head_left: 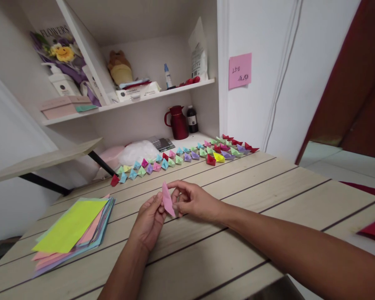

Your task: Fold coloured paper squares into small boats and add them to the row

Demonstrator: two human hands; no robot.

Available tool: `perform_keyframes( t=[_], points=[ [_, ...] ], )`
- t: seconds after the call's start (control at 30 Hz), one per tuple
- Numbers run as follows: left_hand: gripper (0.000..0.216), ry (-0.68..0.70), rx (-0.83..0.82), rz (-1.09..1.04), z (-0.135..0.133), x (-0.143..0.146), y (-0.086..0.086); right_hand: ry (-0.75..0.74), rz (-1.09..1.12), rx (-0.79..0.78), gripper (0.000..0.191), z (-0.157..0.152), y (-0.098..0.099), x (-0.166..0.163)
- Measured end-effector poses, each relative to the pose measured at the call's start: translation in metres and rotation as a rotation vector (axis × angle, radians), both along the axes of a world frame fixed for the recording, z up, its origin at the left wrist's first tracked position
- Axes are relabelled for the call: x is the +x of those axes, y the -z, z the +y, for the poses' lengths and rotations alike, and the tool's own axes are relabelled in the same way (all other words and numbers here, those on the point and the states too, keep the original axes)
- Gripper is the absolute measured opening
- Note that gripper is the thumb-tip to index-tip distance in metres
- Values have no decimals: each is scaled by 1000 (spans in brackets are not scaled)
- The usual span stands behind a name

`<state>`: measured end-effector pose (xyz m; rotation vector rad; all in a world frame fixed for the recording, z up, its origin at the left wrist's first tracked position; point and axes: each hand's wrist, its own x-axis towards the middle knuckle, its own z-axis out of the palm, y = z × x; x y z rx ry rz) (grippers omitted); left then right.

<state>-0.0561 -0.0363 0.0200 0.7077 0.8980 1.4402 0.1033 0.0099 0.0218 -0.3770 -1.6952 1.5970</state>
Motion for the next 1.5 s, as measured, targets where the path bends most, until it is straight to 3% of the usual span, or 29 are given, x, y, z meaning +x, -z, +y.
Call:
perform_keyframes(
  t=[0.4, 1.0, 1.5],
  points=[
    [31, 7, 7, 34, 0, 1, -1, -41, -11, -2, 55, -1, 1, 1],
    [25, -97, 66, 304, 2, 3, 5, 95, -71, 1, 48, -4, -2, 0],
    [27, -92, 76, 282, 4, -1, 7, 151, -67, -51, 49, -1, 3, -2]
  ],
)
